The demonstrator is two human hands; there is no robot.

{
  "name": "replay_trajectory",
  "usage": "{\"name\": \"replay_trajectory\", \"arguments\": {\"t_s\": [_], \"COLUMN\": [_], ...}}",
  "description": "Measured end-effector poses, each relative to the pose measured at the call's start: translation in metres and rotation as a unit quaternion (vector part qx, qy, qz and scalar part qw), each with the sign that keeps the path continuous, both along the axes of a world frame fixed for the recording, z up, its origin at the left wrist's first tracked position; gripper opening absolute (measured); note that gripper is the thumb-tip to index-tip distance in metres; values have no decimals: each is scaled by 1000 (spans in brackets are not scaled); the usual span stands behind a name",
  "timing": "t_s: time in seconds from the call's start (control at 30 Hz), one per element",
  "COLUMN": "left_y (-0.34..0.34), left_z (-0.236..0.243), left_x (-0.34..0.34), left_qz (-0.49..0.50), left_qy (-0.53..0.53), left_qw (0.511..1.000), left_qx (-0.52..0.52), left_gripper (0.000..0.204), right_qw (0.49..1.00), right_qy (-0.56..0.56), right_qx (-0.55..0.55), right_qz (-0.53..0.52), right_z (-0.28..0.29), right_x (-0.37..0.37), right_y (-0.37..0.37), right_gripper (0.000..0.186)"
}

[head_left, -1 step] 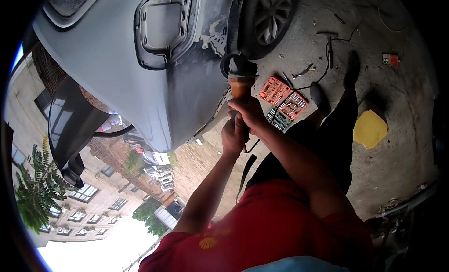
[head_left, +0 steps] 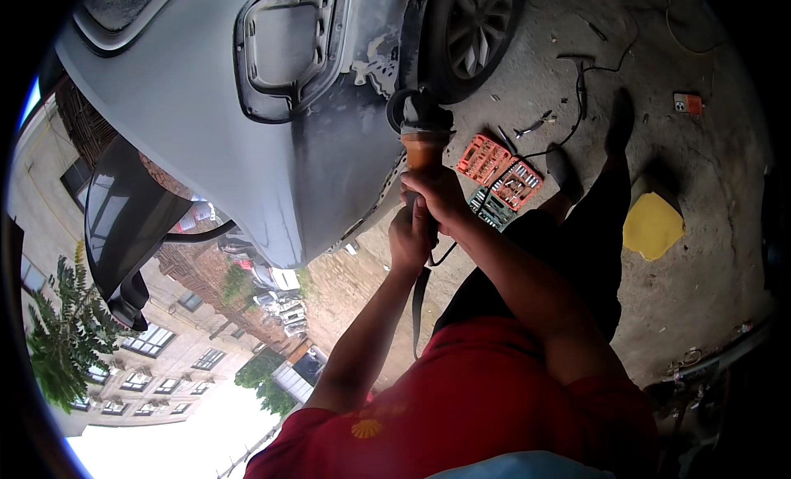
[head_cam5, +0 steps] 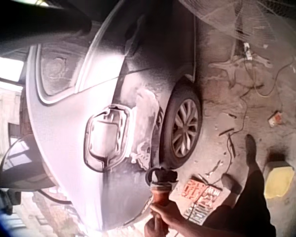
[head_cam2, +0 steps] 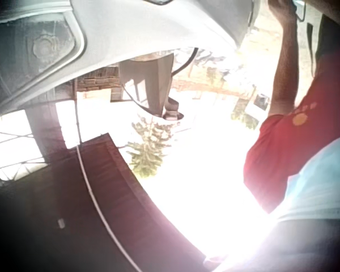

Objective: The person sits on the ground and uses an angle grinder to grind the surface of a car's front bumper. They hold the tool with both hands and move it across the damaged area, generating sparks.

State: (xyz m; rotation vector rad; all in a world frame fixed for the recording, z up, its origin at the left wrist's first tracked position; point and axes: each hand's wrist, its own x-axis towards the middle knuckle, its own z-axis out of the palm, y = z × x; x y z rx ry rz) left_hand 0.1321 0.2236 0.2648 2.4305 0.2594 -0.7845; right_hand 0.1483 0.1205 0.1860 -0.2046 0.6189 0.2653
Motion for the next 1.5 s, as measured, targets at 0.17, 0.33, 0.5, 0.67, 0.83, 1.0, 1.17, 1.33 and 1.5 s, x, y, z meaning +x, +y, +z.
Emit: {"name": "replay_trajectory", "arguments": {"t_s": [0.17,0.33,0.5,0.67,0.83,1.0,1.17,1.33,1.5], "left_y": [-37,-3,8,-1,16,-5,9,-9,4], "left_z": [-12,3,2,4,4,-8,-2,-6,0], "left_x": [49,0,0,19,-6,20,-5,28,7], "left_qz": [-72,27,-10,-34,17,-7,27,-50,5], "left_qy": [-83,24,-28,-47,-5,-43,19,-71,0], "left_qw": [994,999,999,998,1000,999,999,996,1000], "left_qx": [-8,-11,-24,-21,5,-27,-1,-32,1], "left_gripper": [72,71,68,70,69,65,66,64,67], "right_qw": [997,1000,1000,998,1000,999,1000,999,1000], "right_qy": [-24,18,16,-41,21,-16,21,-15,11], "right_qx": [-21,5,-16,-27,8,-8,18,-28,3], "right_qz": [-70,11,-6,-36,-11,-47,2,-24,-19], "right_z": [-4,-3,11,6,8,-5,-9,2,-2], "right_x": [38,-3,-1,14,-5,14,-9,19,1], "right_y": [-38,3,7,-2,17,-2,18,-13,11], "right_gripper": [20,26,19,21,18,20,24,25,21]}}
